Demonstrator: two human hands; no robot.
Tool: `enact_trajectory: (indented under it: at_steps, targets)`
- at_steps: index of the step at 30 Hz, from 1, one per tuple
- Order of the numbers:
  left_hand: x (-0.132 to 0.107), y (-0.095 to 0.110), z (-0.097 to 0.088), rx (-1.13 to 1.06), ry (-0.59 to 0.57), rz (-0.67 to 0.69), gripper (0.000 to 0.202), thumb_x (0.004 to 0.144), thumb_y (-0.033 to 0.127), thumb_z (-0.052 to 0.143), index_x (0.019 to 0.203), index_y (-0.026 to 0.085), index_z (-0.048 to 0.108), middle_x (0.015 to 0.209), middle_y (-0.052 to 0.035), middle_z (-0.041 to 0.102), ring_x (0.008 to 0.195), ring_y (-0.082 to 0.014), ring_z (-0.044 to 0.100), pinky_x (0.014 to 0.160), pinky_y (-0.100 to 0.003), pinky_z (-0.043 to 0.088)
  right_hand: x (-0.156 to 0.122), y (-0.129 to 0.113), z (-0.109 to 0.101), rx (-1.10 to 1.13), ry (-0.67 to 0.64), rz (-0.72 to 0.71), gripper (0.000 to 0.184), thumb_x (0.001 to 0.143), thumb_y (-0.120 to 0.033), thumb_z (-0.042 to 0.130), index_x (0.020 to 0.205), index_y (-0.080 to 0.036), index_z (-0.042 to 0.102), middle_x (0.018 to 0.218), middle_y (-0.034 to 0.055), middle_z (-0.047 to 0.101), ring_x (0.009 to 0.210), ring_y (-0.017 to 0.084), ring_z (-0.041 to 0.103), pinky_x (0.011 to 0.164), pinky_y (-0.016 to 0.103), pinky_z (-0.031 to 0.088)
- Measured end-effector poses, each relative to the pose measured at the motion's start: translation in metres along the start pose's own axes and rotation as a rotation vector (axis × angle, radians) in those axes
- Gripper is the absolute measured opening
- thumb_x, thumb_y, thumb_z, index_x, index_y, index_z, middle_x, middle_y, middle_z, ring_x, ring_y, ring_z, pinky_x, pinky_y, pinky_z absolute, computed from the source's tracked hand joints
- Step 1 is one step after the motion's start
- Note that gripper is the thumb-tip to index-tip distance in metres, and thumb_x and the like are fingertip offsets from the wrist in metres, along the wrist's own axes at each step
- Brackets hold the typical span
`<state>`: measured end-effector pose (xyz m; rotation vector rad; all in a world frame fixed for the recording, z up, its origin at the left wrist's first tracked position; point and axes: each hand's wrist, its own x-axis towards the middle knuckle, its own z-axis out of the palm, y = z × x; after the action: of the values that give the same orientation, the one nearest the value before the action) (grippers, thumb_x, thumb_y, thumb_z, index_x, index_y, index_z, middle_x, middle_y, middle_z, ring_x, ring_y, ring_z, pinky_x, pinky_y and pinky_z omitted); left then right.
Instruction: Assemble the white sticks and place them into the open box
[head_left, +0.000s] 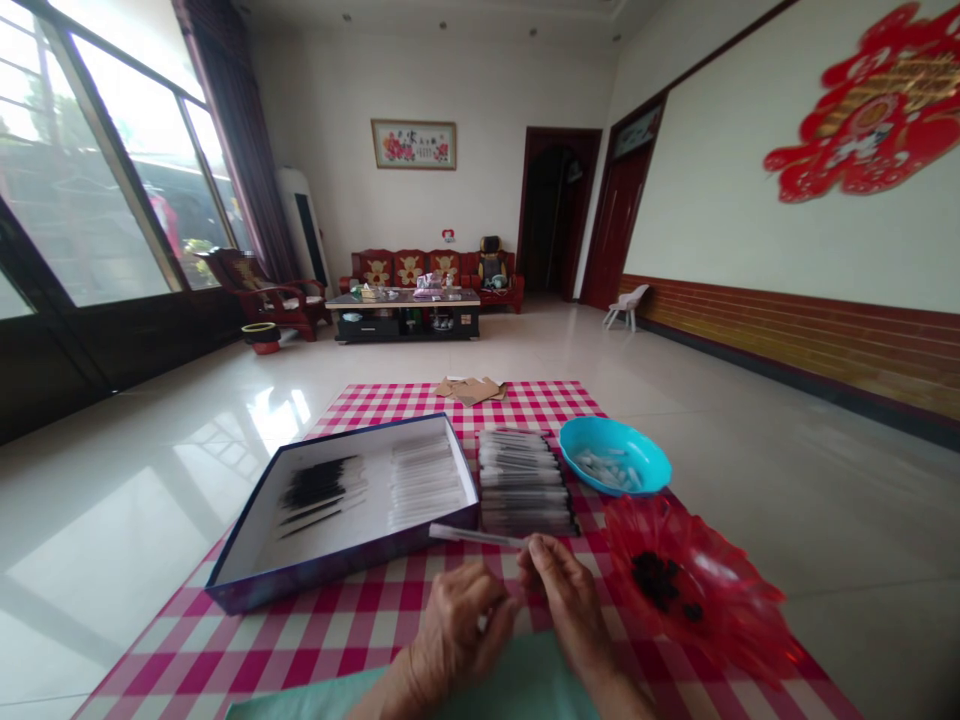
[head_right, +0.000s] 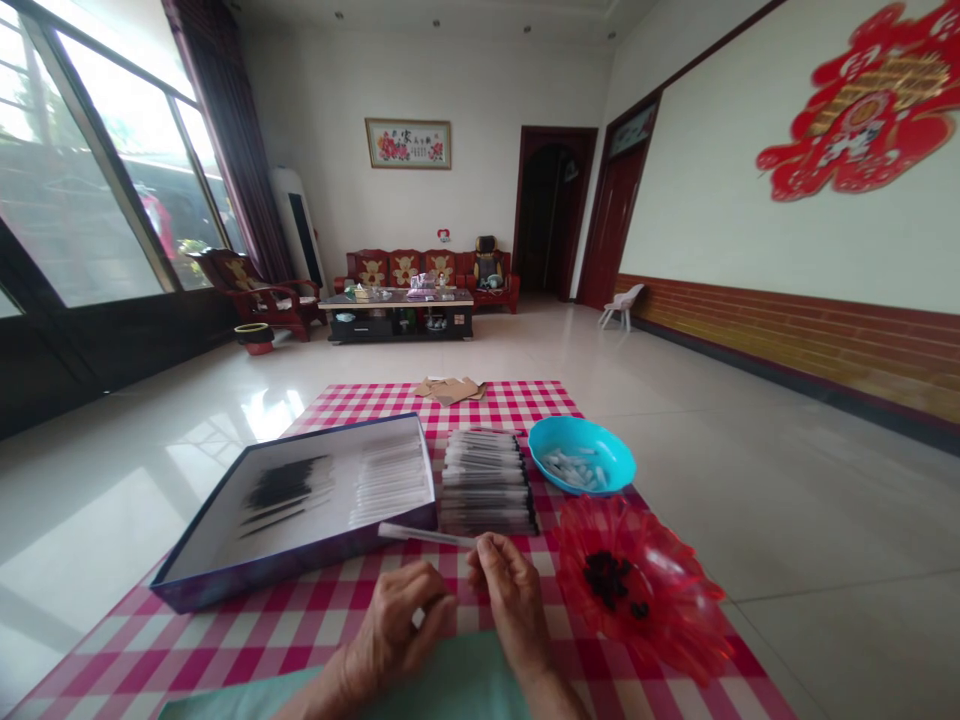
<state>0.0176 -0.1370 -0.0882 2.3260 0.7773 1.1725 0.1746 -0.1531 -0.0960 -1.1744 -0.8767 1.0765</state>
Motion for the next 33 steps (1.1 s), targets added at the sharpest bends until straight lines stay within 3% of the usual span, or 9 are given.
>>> enact_trajectory:
  at_steps: [2,3,6,9,12,17,24,31,33]
  targets:
    - [-0.003,0.009,0.000,0.189,-0.029,0.182,0.016,0.086,0.018,0.047,0.087,0.019,0.063,0.078,-0.0060,0.062,0.069,-0.0160,0.056,0.065,-0.029,0.044,-0.002,-0.001,0.002,-0.108,-0.061,-0.066,0.031,0.081,-0.049,0.055,0.074,-0.019,0.060,0.066,-0.0006,0.061,0.060,0.014,0.057,0.057,0.024,0.046]
    - [-0.003,0.012,0.001,0.260,-0.016,0.203,0.021,0.086,0.015,0.046,0.098,0.021,0.062,0.087,-0.0075,0.063,0.076,-0.0177,0.057,0.070,-0.031,0.045,-0.003,-0.001,0.003,-0.150,-0.093,-0.099,0.032,0.082,-0.049,0.053,0.073,-0.020,0.059,0.064,-0.0014,0.059,0.059,0.014,0.055,0.056,0.023,0.044]
    - [0.000,0.012,0.005,0.414,0.060,0.109,0.030,0.088,0.015,0.042,0.114,0.021,0.055,0.104,-0.0106,0.060,0.089,-0.0211,0.057,0.078,-0.035,0.046,-0.004,0.002,0.005,-0.213,-0.147,-0.142,0.032,0.085,-0.049,0.050,0.074,-0.020,0.059,0.062,-0.0028,0.056,0.059,0.014,0.053,0.054,0.022,0.043]
    - [0.002,0.002,0.008,0.461,0.030,0.025,0.023,0.090,0.017,0.041,0.107,0.020,0.056,0.089,-0.0074,0.062,0.077,-0.0187,0.057,0.069,-0.031,0.047,-0.003,0.005,0.004,-0.262,-0.131,-0.149,0.030,0.085,-0.048,0.050,0.079,-0.020,0.060,0.068,-0.0005,0.059,0.067,0.016,0.056,0.061,0.024,0.045]
    - [0.002,-0.007,0.008,0.471,-0.019,0.027,0.022,0.090,0.016,0.041,0.104,0.021,0.057,0.078,-0.0042,0.062,0.069,-0.0169,0.056,0.065,-0.028,0.046,-0.002,0.006,0.004,-0.286,-0.113,-0.165,0.031,0.084,-0.048,0.051,0.079,-0.019,0.060,0.070,0.0015,0.060,0.070,0.018,0.057,0.064,0.026,0.046]
    - [0.002,-0.012,0.005,0.481,-0.012,0.035,0.021,0.091,0.018,0.042,0.105,0.021,0.058,0.077,-0.0039,0.060,0.069,-0.0167,0.055,0.065,-0.027,0.044,0.000,0.005,0.005,-0.249,-0.067,-0.128,0.033,0.078,-0.051,0.057,0.075,-0.018,0.057,0.066,0.0001,0.057,0.062,0.015,0.053,0.057,0.024,0.043]
    - [0.005,-0.008,0.006,0.505,-0.020,-0.022,0.016,0.090,0.019,0.043,0.087,0.022,0.058,0.073,-0.0026,0.056,0.069,-0.0163,0.052,0.063,-0.025,0.041,0.003,0.011,0.001,-0.253,-0.084,-0.126,0.029,0.078,-0.047,0.060,0.076,-0.018,0.061,0.065,-0.0010,0.057,0.061,0.014,0.051,0.056,0.023,0.042]
    - [0.004,-0.010,0.005,0.548,-0.079,-0.031,0.014,0.089,0.016,0.042,0.089,0.021,0.055,0.073,-0.0023,0.057,0.067,-0.0172,0.052,0.060,-0.026,0.040,0.001,0.005,0.000,-0.120,-0.136,-0.105,0.029,0.074,-0.043,0.067,0.089,-0.018,0.066,0.086,0.0043,0.066,0.083,0.021,0.061,0.077,0.030,0.048]
    - [0.004,-0.011,0.005,0.552,-0.072,-0.056,0.015,0.090,0.018,0.041,0.088,0.021,0.055,0.073,-0.0021,0.057,0.068,-0.0170,0.053,0.060,-0.026,0.041,0.001,0.002,0.001,-0.091,-0.151,-0.081,0.033,0.073,-0.044,0.067,0.094,-0.018,0.065,0.090,0.0055,0.067,0.085,0.022,0.061,0.076,0.032,0.049]
